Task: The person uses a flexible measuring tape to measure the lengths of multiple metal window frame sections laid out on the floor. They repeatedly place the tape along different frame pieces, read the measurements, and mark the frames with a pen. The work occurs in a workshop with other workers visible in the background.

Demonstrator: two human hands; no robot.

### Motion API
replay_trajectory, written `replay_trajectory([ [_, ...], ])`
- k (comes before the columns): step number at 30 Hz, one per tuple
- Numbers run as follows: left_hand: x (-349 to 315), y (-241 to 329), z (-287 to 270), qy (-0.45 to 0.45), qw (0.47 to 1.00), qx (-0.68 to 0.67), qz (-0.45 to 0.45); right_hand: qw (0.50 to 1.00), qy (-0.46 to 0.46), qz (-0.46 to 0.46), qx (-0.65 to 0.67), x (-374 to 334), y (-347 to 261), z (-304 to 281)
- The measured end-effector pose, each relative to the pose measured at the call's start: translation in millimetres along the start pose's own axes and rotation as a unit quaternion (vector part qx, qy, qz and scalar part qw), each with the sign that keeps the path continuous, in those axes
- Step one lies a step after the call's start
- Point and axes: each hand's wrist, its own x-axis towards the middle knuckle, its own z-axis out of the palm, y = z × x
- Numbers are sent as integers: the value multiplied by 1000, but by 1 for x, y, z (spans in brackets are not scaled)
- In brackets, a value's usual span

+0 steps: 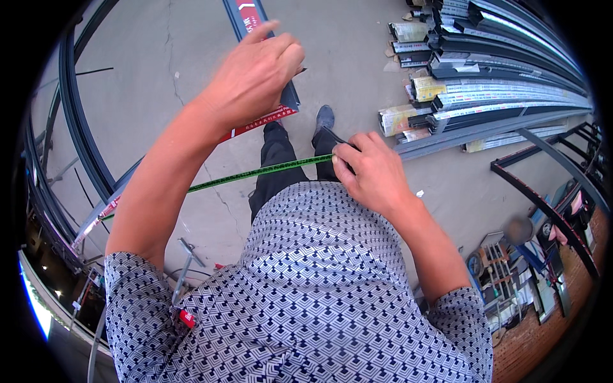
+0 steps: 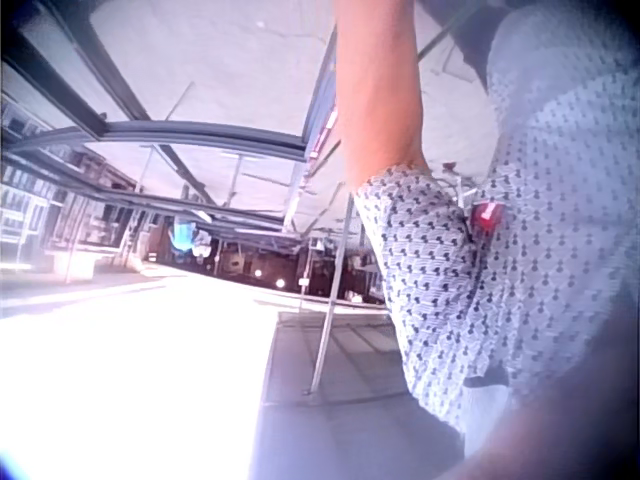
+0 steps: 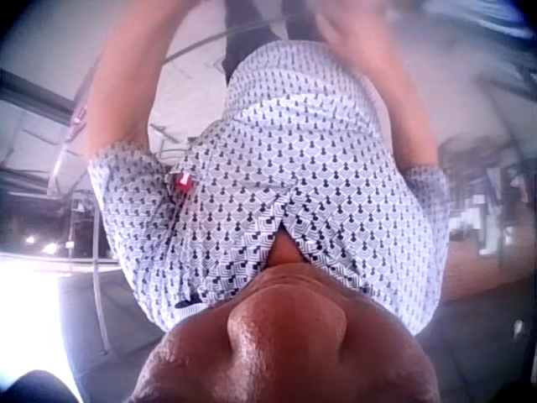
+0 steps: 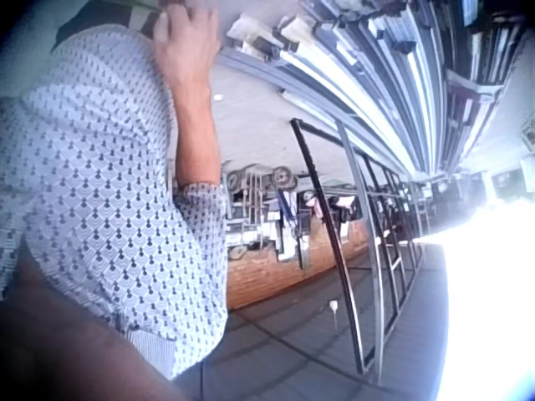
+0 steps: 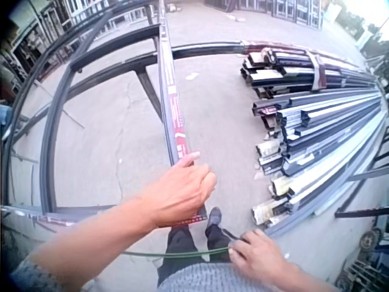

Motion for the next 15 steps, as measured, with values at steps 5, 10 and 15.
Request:
replay_trajectory([
  [5,19,2,6,3,991,-62,-119,1000,5,-11,-14,-1,-1,-9],
  [10,6,-10,-1,64,954,-253,-145,999,29,-3,-26,-1,5,-20],
  [15,-46,-11,-15,138,862,-407,-270,998,59,-14,-28,6,17,-33],
])
